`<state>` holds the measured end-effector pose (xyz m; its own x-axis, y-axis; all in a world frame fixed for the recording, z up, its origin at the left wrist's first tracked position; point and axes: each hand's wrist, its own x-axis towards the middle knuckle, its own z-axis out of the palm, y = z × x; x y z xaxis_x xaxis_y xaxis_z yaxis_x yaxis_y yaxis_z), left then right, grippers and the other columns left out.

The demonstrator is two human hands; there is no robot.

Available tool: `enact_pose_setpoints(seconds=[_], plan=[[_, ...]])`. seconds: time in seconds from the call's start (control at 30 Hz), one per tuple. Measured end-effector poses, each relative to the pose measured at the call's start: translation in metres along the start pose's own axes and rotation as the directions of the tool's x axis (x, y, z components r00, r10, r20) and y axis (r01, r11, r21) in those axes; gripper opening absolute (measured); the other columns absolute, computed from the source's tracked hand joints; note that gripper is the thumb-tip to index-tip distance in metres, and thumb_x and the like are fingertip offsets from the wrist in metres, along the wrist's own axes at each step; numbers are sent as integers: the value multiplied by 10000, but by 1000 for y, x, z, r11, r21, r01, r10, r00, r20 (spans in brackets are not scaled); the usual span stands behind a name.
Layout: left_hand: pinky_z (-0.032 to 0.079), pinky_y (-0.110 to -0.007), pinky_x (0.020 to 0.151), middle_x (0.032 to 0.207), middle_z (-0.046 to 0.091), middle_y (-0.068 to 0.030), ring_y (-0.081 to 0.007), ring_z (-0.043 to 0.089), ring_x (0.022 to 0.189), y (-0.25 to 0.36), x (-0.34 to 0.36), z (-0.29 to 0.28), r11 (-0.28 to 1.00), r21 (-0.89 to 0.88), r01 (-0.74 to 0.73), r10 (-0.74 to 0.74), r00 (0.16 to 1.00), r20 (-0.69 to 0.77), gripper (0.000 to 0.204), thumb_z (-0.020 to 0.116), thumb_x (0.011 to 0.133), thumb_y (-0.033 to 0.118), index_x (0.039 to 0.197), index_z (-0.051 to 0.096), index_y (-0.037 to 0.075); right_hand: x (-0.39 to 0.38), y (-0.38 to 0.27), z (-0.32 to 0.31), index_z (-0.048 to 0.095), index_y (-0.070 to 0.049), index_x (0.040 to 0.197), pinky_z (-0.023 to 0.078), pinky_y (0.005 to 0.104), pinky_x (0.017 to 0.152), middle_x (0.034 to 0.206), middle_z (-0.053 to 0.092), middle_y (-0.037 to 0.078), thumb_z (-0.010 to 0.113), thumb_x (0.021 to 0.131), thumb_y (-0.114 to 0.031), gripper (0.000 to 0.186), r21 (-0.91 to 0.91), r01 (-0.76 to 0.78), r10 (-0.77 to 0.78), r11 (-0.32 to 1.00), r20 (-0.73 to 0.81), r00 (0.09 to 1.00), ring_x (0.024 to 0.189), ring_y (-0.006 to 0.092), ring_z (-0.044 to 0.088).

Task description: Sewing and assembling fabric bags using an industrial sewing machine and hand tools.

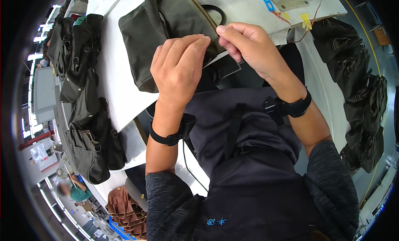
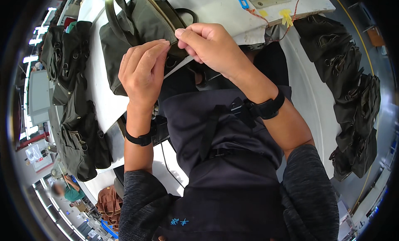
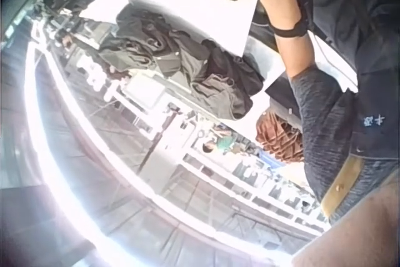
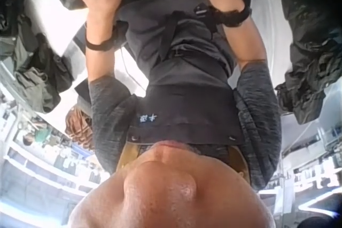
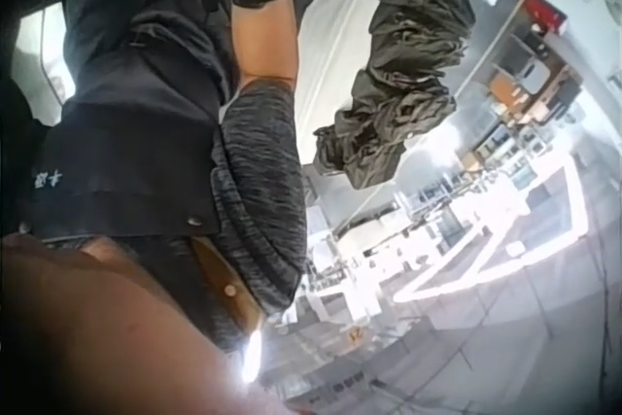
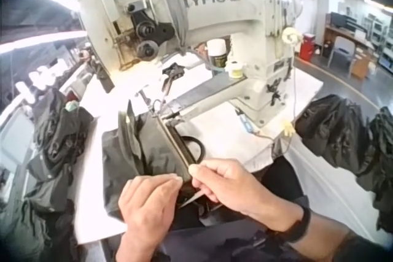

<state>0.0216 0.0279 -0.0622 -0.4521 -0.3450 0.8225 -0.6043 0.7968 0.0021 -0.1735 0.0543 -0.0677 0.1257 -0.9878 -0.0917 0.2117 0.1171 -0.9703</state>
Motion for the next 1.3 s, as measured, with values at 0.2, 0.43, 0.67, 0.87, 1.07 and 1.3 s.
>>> enact_pose_setpoints(seconds=[0.2,0.43,0.67,0.87,1.07,1.3], plan=[[445,-291,619,906,724,36,-154,637,740,-1,1,-2,1000,1,13,-13,1000,26,215,813,739,42,925,739,123,2,-4,5,610,-71,778,365,200,521,660,523,-46,651,1021,-366,384,-3,-4,4,1000,-50,999,579,42,467],[464,-295,628,914,735,18,-165,660,761,2,3,-1,999,-26,42,-42,999,4,199,816,747,30,914,731,97,14,3,11,613,-102,782,367,206,530,682,528,-47,662,1016,-354,347,65,11,-15,998,61,998,584,37,449],[483,-294,630,915,751,-3,-175,690,777,3,3,-4,998,-51,24,-23,1000,5,190,815,750,23,899,718,90,9,-3,12,588,-109,746,378,214,532,676,519,-41,661,1015,-351,369,115,-66,61,991,39,997,575,53,455],[525,-304,698,937,779,-33,-205,715,796,6,4,-8,996,-56,69,-65,995,71,188,807,759,-32,895,723,66,10,-1,12,613,-91,760,396,215,527,671,533,-33,663,1014,-365,377,97,-60,55,993,54,997,577,58,485],[473,-303,619,929,753,5,-171,685,772,1,2,-5,999,-38,17,-16,1000,25,165,809,755,33,871,710,96,11,-1,10,628,-80,781,403,209,526,676,542,-31,659,1016,-371,376,77,-57,51,995,75,996,585,55,493],[480,-312,633,943,751,-2,-183,685,783,2,6,-4,999,-43,15,-15,1000,17,163,787,768,19,888,698,86,15,0,15,651,-56,813,383,199,533,671,531,-52,665,1022,-323,340,50,56,-60,997,82,995,603,22,460]])
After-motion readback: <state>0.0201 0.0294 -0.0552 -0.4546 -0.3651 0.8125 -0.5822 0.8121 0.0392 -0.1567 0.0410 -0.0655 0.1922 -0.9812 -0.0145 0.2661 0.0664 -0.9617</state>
